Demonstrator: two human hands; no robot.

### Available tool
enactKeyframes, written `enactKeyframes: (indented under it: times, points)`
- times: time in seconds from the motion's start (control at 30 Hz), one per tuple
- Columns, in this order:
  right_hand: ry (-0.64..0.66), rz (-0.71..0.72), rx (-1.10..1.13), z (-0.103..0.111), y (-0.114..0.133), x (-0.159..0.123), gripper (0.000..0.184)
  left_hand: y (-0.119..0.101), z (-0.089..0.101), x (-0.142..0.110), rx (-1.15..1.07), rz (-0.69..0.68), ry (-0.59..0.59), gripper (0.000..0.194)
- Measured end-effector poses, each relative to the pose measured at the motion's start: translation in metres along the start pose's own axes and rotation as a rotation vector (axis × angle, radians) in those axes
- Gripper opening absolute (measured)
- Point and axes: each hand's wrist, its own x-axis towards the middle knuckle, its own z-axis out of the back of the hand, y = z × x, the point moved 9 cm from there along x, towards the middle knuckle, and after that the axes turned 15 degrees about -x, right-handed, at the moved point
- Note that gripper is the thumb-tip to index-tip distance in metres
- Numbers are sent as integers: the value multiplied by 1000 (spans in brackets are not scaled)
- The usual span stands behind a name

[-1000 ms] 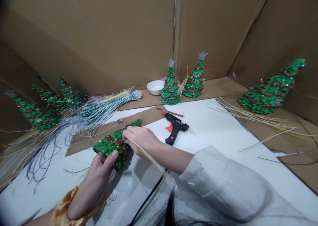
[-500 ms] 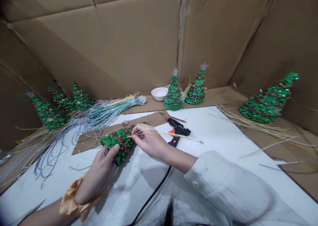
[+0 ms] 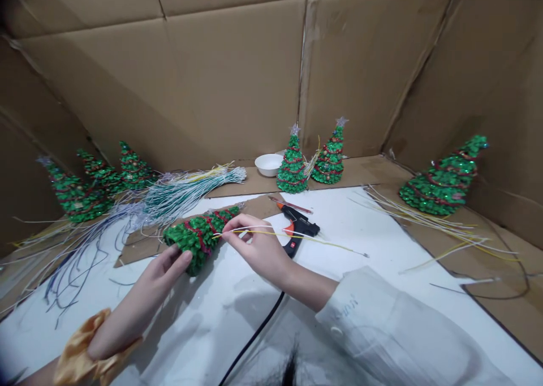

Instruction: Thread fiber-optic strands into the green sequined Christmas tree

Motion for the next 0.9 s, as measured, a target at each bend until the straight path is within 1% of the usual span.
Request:
enactKeyframes:
  times: [0.03, 0.07, 0.1, 0.13, 0.17, 0.2, 0.23, 0.3, 0.33, 0.37, 0.43, 0.53, 0.67, 0.77, 0.83, 0.9]
  points:
    - [4, -6, 2, 0, 1, -1, 11, -1, 5, -6, 68, -8, 11, 30]
    - [8, -12, 5, -1, 1, -2, 11, -3, 12, -13, 129, -28, -3, 28]
    - [10, -18, 9, -1, 2, -3, 11, -8, 22, -20, 180, -75, -45, 28]
    - [15, -23, 12, -1, 4, -5, 11, -16, 32, -28, 244, -153, -123, 27]
    - [25, -28, 16, -2, 5, -6, 10, -30, 41, -38, 306, -275, -224, 24]
    - [36, -29, 22, -3, 7, -8, 10, -44, 44, -48, 351, -405, -278, 20]
    - [46, -25, 27, -4, 10, -9, 10, -58, 40, -57, 390, -536, -288, 16]
    - [55, 3, 34, -5, 17, -13, 9, -78, 14, -65, 507, -738, -176, 12]
    - [51, 26, 36, -4, 21, -15, 9, -83, 0, -65, 566, -787, -112, 14]
    - [43, 52, 38, -4, 26, -16, 9, -87, -11, -64, 599, -813, -77, 15]
    - [26, 103, 38, -2, 33, -20, 9, -92, -27, -57, 617, -812, -23, 13]
    - [2, 135, 30, 0, 38, -23, 8, -95, -39, -50, 591, -809, 17, 8]
    - [-10, 132, -13, 1, 38, -24, 6, -95, -44, -54, 583, -903, 29, 14]
    - [17, 131, -21, -3, 38, -25, 6, -90, -43, -57, 560, -967, 28, 18]
    - [53, 101, 1, -7, 35, -24, 6, -85, -42, -54, 526, -966, 28, 19]
    - [94, 52, 40, -11, 29, -22, 7, -80, -41, -48, 499, -916, 39, 17]
